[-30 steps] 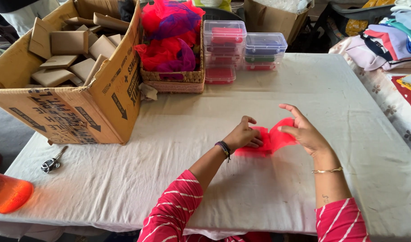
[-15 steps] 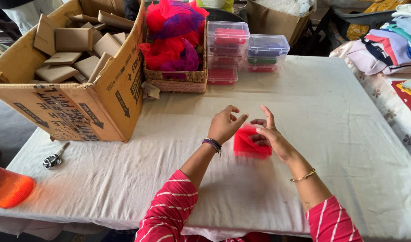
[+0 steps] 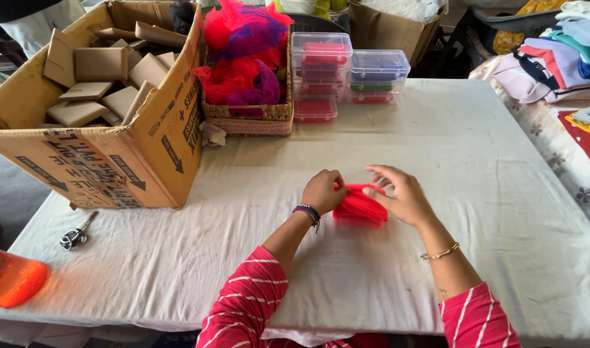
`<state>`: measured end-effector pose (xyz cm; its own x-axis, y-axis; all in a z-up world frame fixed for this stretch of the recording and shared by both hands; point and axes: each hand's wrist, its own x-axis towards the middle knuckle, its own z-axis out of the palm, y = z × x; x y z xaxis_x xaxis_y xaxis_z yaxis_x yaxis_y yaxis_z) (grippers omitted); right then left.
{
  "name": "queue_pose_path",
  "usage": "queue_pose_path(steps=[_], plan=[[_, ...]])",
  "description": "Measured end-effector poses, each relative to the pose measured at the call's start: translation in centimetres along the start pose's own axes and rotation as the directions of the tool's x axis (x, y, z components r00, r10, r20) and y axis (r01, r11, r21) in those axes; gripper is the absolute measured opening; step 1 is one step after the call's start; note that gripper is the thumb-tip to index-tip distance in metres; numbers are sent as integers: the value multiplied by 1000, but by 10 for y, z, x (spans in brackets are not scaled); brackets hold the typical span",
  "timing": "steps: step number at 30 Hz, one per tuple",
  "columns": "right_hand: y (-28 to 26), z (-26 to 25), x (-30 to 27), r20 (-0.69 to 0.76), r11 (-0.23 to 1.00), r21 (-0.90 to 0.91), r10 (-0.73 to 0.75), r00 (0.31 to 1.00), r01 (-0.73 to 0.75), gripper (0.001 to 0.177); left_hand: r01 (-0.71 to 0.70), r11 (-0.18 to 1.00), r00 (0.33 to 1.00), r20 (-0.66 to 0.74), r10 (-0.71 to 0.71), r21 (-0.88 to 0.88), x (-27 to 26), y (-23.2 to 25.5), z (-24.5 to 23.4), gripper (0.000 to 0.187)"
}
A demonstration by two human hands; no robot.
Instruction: Wrapping cardboard-packaged items in red net fabric and placing them into clear plastic containers.
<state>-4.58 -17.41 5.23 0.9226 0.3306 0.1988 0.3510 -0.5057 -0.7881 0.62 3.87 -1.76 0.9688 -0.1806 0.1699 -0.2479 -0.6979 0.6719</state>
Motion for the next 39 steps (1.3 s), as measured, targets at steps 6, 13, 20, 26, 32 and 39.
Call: queue_pose_path(steps=[6, 13, 20, 26, 32, 39], plan=[[38, -1, 11, 35, 926, -316, 228, 973, -205, 76, 175, 972, 966, 161, -200, 159, -11, 34, -40, 37], [37, -3, 11, 276, 951, -64, 308, 911, -302, 58, 7, 1000, 966, 258, -4, -10, 5, -9, -13, 43], [12, -1, 4, 60, 993, -46, 111, 992, -109, 48, -103, 825, 968, 134, 212, -556, 0, 16, -36, 38], [-20, 4, -3, -478, 885, -466, -244, 844, -8, 37, 28, 821, 998, -29, -54, -570, -7, 34, -22, 49], [-24, 20, -10, -365, 683, -713, -557, 746, 160, 39, 425, 400, 889, 457, -16, -812, -17, 55, -47, 73], [-18, 26, -6, -121, 682, -667, -498, 859, 301, 61, 190, 472, 954, 275, 116, -861, 3, -5, -49, 38]])
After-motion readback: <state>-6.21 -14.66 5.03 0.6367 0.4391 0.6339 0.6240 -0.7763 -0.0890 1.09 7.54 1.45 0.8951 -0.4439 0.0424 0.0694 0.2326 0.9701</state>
